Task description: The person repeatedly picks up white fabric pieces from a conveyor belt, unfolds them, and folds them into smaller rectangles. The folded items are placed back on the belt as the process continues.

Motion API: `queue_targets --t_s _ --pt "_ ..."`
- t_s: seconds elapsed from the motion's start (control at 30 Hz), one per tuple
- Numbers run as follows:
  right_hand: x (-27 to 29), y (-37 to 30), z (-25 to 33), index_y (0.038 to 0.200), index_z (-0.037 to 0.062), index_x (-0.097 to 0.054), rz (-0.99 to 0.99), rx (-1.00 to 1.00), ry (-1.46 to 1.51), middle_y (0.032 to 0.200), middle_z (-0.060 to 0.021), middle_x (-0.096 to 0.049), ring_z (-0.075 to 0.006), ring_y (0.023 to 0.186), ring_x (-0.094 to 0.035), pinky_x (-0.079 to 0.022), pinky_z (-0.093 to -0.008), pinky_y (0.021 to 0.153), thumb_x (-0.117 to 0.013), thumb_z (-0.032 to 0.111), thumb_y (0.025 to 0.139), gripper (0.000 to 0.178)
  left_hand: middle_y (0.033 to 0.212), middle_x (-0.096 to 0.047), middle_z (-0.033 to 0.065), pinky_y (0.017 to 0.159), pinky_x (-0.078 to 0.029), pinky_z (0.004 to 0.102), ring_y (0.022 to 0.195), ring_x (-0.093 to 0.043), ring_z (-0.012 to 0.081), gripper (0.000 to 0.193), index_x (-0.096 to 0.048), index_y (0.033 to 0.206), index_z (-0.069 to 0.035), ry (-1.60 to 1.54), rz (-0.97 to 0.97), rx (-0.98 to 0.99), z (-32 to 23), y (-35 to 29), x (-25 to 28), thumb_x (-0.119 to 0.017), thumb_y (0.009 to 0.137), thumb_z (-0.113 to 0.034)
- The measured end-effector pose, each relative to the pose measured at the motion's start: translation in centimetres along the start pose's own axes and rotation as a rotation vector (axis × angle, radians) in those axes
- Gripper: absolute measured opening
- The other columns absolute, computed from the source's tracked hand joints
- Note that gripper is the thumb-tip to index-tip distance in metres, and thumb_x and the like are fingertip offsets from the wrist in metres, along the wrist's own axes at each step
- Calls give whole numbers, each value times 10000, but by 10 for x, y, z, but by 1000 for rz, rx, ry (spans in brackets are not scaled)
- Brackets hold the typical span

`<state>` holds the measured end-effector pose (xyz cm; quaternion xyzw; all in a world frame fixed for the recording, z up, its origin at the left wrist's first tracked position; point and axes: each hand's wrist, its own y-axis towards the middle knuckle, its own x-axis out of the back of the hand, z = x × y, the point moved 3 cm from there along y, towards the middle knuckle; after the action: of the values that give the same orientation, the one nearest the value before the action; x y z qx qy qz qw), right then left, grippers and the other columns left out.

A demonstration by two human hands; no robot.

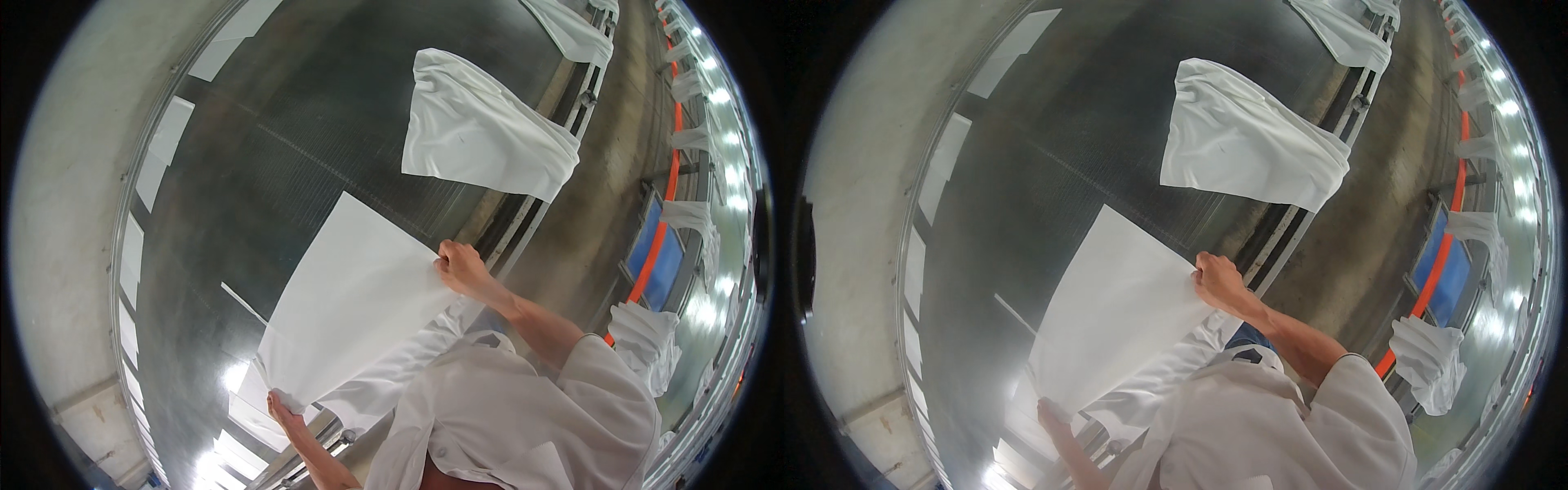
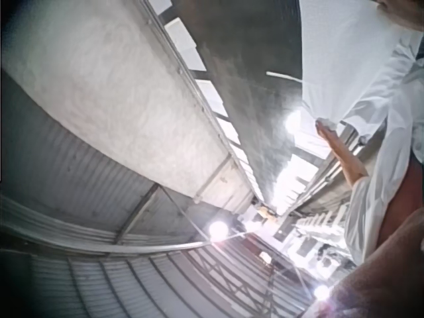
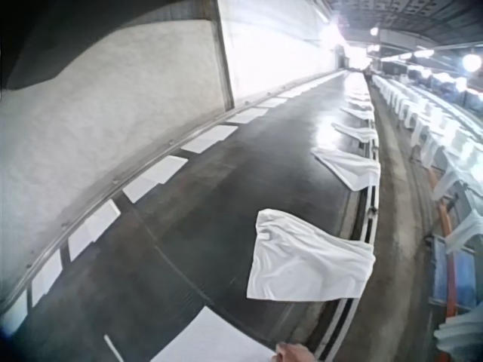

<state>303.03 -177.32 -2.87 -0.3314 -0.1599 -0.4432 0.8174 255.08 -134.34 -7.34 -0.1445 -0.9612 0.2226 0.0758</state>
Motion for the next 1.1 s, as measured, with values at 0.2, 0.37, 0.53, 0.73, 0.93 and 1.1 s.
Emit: queue_targets --t_s 0.2,0.37,0.53,0.73,0.93,1.1 --pt "-3 2 -5 871 -25 -585 6 -18 -11 873 -265 -669 -484 894 -650 -514 -543 761 -598 85 884 111 1083 -666 88 842 -582 424 1002 -660 252 227 -598 1131 -84 1 -30 21 2 1 4 -671 988 -244" --pt "-4 4 -8 892 -28 -606 51 -83 -18 899 -276 -676 -485 926 -658 -524 -537 782 -601 90 884 119 1081 -671 85 847 -586 427 1002 -666 252 226 -601 1143 -81 6 -15 31 2 0 7 -662 992 -238" --pt "-3 5 -7 918 -38 -622 36 -118 -20 922 -278 -686 -479 937 -667 -527 -534 798 -602 90 883 134 1088 -675 86 847 -595 418 1005 -671 253 232 -603 1161 -78 77 -15 25 2 -2 9 -652 997 -234" --pt "0 4 -6 921 -38 -629 20 -99 -17 926 -275 -690 -472 938 -671 -529 -525 806 -591 88 877 139 1082 -678 77 821 -595 419 993 -672 249 219 -607 1146 -82 52 -80 51 10 -2 18 -654 1000 -237" --pt "0 5 -7 922 -37 -629 27 -112 -27 923 -266 -691 -467 926 -673 -530 -513 809 -590 91 872 143 1070 -674 67 808 -591 415 980 -668 241 199 -612 1117 -92 49 -51 56 14 -5 20 -667 992 -238" --pt "0 5 -9 920 -37 -630 25 -77 -52 929 -265 -691 -462 924 -673 -530 -512 806 -589 91 870 144 1046 -670 58 794 -584 412 961 -664 231 188 -617 1108 -99 9 -32 69 16 -7 16 -664 994 -241"
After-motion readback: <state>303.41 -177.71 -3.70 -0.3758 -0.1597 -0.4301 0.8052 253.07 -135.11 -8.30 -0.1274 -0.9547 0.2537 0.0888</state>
